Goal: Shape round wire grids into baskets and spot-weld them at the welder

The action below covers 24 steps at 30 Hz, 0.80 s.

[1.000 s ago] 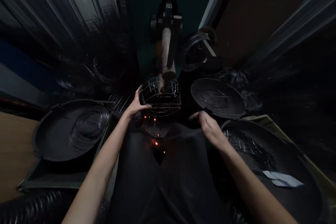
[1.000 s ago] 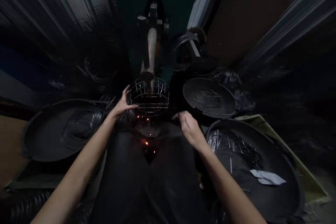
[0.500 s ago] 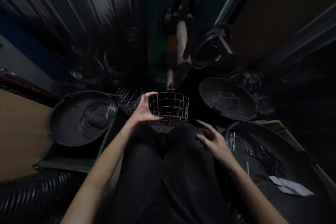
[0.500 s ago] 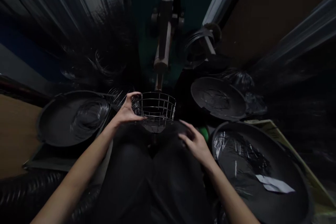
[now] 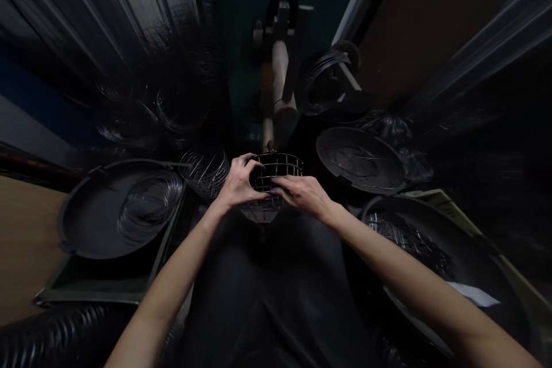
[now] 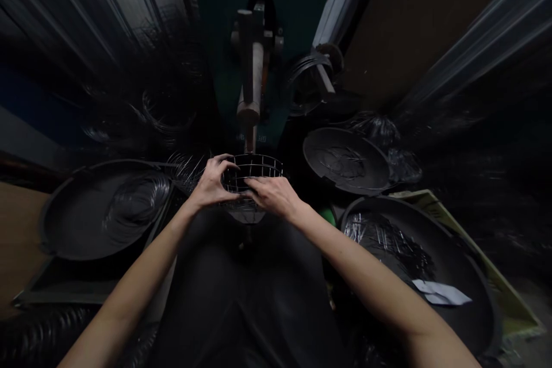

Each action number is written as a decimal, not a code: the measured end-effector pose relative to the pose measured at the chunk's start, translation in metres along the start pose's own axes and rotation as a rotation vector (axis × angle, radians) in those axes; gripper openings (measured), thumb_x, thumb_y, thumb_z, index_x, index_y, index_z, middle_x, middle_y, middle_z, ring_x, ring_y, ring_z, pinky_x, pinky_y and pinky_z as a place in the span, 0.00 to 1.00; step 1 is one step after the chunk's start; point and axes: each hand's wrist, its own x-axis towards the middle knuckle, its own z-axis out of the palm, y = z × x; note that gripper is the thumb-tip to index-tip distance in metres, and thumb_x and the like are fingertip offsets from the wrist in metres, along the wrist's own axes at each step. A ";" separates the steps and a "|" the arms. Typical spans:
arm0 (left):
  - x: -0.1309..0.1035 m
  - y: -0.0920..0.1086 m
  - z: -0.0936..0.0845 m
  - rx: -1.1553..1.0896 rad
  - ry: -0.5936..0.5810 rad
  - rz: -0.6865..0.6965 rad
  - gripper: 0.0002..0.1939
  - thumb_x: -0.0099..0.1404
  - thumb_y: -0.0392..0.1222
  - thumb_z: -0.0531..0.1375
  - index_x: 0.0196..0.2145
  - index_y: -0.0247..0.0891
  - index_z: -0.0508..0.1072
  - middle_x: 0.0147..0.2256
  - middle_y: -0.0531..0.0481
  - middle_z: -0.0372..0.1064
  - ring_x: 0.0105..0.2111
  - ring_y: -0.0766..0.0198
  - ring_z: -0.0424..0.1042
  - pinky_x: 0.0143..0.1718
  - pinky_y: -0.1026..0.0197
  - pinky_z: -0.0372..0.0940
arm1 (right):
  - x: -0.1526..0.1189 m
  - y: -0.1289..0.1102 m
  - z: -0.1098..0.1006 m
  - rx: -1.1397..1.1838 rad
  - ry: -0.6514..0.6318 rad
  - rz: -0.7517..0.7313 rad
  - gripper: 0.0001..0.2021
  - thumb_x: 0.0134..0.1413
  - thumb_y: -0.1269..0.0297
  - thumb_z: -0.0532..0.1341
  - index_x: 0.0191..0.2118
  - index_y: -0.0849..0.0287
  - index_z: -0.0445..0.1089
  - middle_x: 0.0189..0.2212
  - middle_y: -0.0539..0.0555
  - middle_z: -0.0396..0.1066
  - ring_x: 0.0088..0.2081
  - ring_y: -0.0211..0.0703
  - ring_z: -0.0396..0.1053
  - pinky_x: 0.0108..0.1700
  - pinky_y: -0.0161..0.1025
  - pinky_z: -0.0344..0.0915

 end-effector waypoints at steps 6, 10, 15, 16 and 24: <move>0.000 -0.002 -0.002 -0.024 -0.009 0.013 0.32 0.43 0.50 0.72 0.45 0.42 0.68 0.56 0.42 0.56 0.57 0.47 0.56 0.58 0.43 0.57 | -0.003 0.003 -0.002 -0.071 -0.009 -0.097 0.13 0.59 0.67 0.58 0.48 0.53 0.73 0.39 0.52 0.76 0.31 0.41 0.73 0.26 0.32 0.60; -0.003 -0.001 -0.003 -0.036 0.006 0.021 0.33 0.43 0.52 0.72 0.46 0.43 0.68 0.56 0.42 0.56 0.58 0.46 0.56 0.59 0.42 0.57 | -0.008 0.002 -0.001 -0.035 0.026 -0.102 0.14 0.59 0.66 0.57 0.49 0.50 0.73 0.42 0.51 0.75 0.33 0.40 0.73 0.28 0.32 0.60; 0.008 -0.001 -0.004 -0.026 -0.018 0.029 0.33 0.43 0.51 0.71 0.46 0.41 0.68 0.56 0.41 0.56 0.57 0.46 0.56 0.58 0.43 0.57 | -0.004 0.007 -0.003 -0.091 0.032 -0.050 0.13 0.60 0.63 0.58 0.49 0.48 0.73 0.42 0.49 0.76 0.32 0.40 0.73 0.27 0.32 0.58; 0.012 -0.001 -0.004 -0.023 -0.017 0.031 0.33 0.43 0.50 0.71 0.46 0.40 0.68 0.56 0.40 0.56 0.57 0.46 0.56 0.58 0.43 0.57 | -0.002 0.009 -0.004 -0.107 0.032 -0.047 0.13 0.60 0.63 0.58 0.49 0.48 0.72 0.42 0.48 0.76 0.32 0.40 0.73 0.26 0.32 0.57; 0.031 -0.010 -0.008 -0.043 0.005 0.029 0.34 0.42 0.49 0.72 0.46 0.41 0.68 0.55 0.42 0.56 0.57 0.47 0.57 0.58 0.43 0.57 | 0.015 0.019 -0.009 -0.127 0.059 -0.048 0.12 0.59 0.64 0.59 0.48 0.48 0.73 0.39 0.49 0.76 0.29 0.40 0.73 0.25 0.33 0.56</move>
